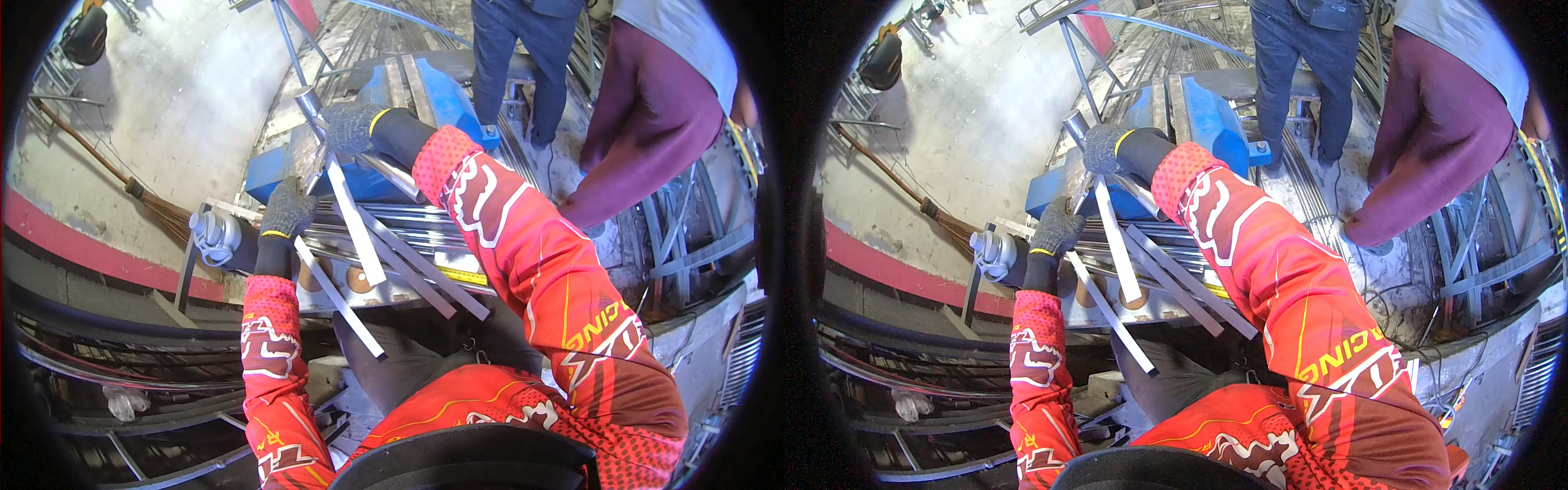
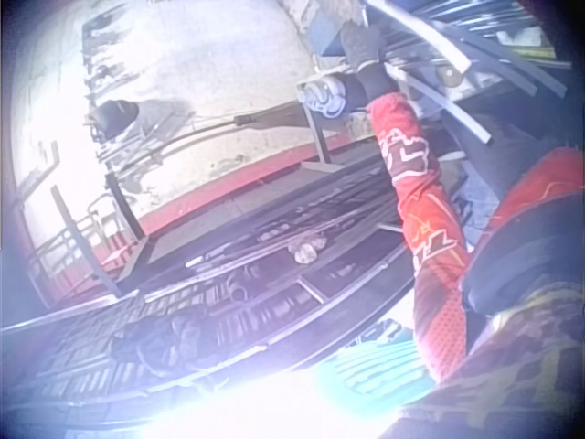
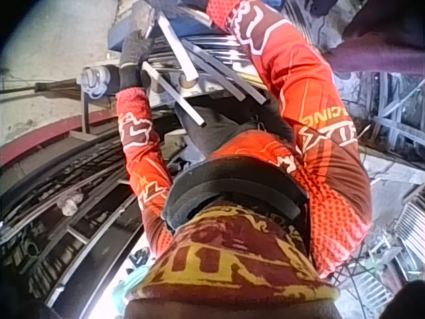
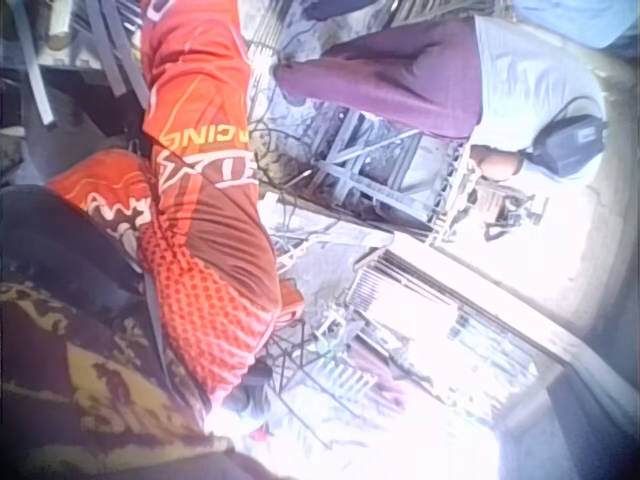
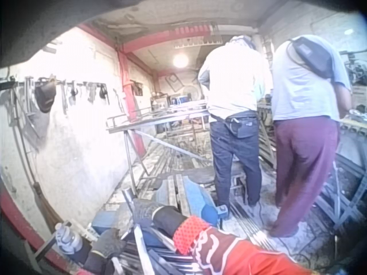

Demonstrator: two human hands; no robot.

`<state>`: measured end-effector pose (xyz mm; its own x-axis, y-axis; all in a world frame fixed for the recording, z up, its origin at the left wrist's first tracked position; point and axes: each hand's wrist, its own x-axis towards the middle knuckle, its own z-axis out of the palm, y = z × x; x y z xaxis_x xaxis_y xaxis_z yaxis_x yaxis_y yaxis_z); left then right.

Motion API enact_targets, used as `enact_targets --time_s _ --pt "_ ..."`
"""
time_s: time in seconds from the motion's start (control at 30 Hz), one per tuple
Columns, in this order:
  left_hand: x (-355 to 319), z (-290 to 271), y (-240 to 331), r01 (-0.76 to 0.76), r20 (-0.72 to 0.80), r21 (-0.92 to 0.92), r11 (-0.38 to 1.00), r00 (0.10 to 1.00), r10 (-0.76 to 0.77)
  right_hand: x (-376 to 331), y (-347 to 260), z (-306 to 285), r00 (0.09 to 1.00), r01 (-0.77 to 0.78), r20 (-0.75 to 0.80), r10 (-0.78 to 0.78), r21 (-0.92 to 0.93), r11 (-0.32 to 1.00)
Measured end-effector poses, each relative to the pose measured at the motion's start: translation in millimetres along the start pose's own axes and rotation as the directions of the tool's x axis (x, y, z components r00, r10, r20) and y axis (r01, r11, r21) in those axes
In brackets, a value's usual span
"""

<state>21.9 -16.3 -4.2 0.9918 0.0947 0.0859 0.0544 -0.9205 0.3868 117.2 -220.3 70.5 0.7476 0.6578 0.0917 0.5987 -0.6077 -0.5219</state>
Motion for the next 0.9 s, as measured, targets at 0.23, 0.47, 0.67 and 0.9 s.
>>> enact_targets --time_s 0.23,0.47,0.67,0.9 --pt "1.1 0.4 -1.4 0.042 0.032 -0.005 0.999 0.999 -0.042 -6.4 -5.9 -4.2 0.999 -0.034 0.019 0.033 0.052 0.998" --pt "2.3 2.3 0.9 0.029 0.023 0.022 0.999 0.999 -0.03 -1.5 -0.4 -0.8 1.0 -0.025 0.005 0.025 0.047 0.999" --pt "-5.8 -1.9 -8.7 0.054 -0.003 0.031 0.998 0.999 -0.054 7.4 -7.7 7.1 1.0 0.022 0.012 -0.022 0.025 0.999" --pt "4.9 2.8 0.6 0.01 0.019 0.037 0.999 1.0 -0.011 39.6 31.3 24.7 0.999 0.033 0.007 -0.033 0.071 0.997"
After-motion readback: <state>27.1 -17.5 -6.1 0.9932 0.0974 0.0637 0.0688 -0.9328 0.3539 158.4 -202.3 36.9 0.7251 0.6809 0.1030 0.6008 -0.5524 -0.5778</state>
